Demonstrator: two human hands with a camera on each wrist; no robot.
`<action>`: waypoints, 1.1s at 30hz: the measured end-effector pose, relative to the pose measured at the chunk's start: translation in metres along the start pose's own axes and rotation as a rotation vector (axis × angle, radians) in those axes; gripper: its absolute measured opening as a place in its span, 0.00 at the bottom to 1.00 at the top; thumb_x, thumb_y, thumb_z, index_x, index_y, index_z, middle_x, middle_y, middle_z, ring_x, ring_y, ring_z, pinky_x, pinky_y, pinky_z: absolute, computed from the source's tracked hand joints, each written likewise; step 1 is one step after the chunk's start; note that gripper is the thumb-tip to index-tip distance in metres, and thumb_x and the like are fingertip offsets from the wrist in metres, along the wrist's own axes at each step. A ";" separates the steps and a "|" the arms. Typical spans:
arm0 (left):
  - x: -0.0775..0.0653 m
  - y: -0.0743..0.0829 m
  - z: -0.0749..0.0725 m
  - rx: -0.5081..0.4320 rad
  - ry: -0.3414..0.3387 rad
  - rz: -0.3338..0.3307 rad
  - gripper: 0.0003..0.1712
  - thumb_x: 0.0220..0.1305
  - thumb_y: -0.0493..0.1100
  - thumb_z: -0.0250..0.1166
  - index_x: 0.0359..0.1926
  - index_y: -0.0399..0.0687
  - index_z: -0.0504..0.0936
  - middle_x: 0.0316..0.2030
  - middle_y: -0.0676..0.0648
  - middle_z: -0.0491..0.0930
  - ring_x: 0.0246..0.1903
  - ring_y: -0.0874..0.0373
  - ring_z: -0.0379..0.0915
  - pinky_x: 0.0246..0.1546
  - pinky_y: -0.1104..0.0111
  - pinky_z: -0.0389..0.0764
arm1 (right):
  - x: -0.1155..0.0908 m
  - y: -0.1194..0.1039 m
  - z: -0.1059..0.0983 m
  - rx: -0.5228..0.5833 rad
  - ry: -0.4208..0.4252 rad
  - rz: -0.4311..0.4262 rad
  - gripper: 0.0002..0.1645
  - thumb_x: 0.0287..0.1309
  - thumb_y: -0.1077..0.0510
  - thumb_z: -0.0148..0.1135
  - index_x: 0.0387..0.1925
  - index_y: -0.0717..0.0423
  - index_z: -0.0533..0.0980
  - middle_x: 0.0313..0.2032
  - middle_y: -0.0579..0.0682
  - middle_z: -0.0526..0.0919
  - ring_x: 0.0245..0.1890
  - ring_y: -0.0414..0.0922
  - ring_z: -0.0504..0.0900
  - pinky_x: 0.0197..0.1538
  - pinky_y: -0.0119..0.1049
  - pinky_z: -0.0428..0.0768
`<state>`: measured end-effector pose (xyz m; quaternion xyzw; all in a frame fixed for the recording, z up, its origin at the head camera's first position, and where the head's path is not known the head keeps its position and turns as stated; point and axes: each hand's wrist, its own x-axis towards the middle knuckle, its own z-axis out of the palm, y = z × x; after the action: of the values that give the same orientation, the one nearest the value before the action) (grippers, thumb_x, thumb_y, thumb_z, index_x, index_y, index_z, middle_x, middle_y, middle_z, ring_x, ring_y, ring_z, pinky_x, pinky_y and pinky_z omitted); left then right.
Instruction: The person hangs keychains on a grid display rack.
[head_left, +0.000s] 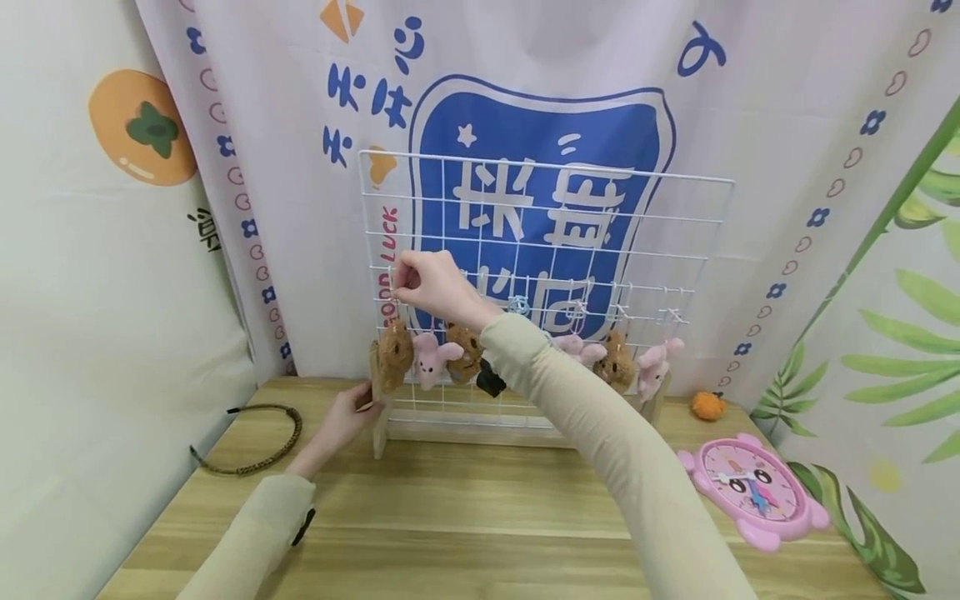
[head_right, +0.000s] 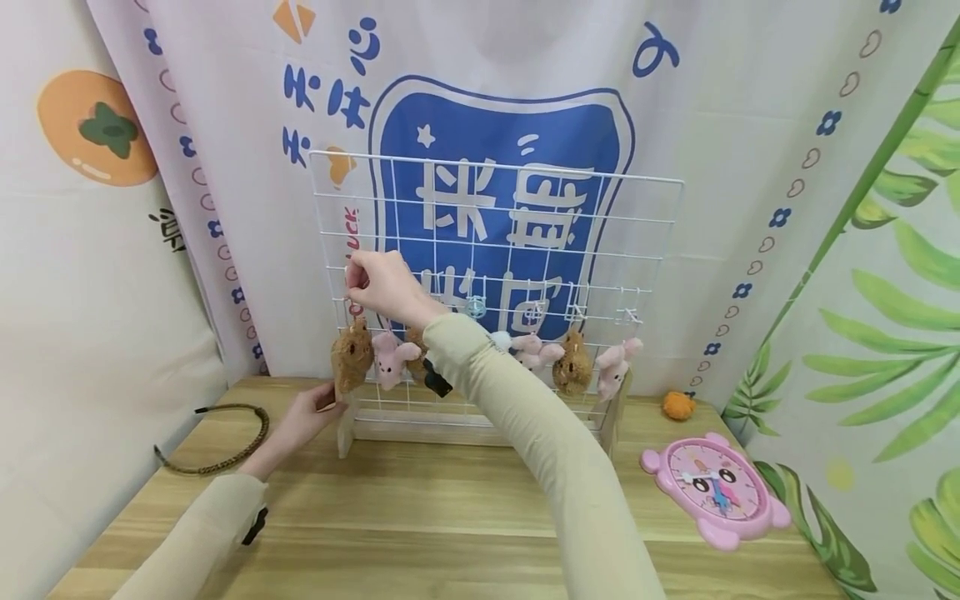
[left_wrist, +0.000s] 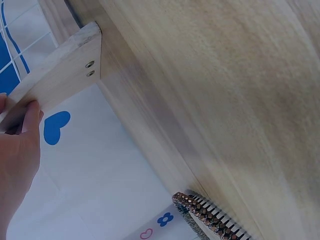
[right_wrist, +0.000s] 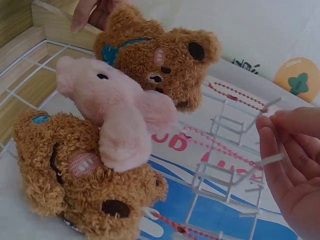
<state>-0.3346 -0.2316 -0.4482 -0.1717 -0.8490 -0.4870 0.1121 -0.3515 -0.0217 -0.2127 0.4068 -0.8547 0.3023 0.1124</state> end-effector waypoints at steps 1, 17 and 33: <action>0.000 0.000 0.000 0.003 -0.003 -0.002 0.28 0.69 0.29 0.57 0.66 0.19 0.63 0.61 0.21 0.70 0.61 0.29 0.70 0.60 0.50 0.79 | -0.002 0.000 -0.002 0.002 0.002 0.002 0.02 0.63 0.62 0.63 0.36 0.57 0.77 0.37 0.51 0.85 0.34 0.40 0.81 0.37 0.22 0.82; -0.002 0.001 -0.008 0.046 0.010 -0.050 0.28 0.71 0.32 0.57 0.67 0.22 0.63 0.63 0.23 0.69 0.64 0.29 0.67 0.64 0.46 0.75 | -0.088 0.003 -0.006 0.118 0.073 -0.056 0.03 0.62 0.62 0.65 0.36 0.57 0.79 0.33 0.51 0.86 0.31 0.39 0.83 0.37 0.23 0.86; -0.005 -0.001 -0.014 0.074 0.016 -0.070 0.29 0.71 0.34 0.57 0.67 0.21 0.63 0.63 0.22 0.68 0.63 0.29 0.67 0.63 0.46 0.76 | -0.235 0.097 0.058 0.165 0.008 0.165 0.03 0.65 0.60 0.63 0.35 0.55 0.80 0.35 0.52 0.88 0.35 0.37 0.85 0.41 0.24 0.88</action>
<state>-0.3301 -0.2448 -0.4436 -0.1339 -0.8710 -0.4602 0.1079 -0.2718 0.1377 -0.4025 0.3416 -0.8569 0.3817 0.0568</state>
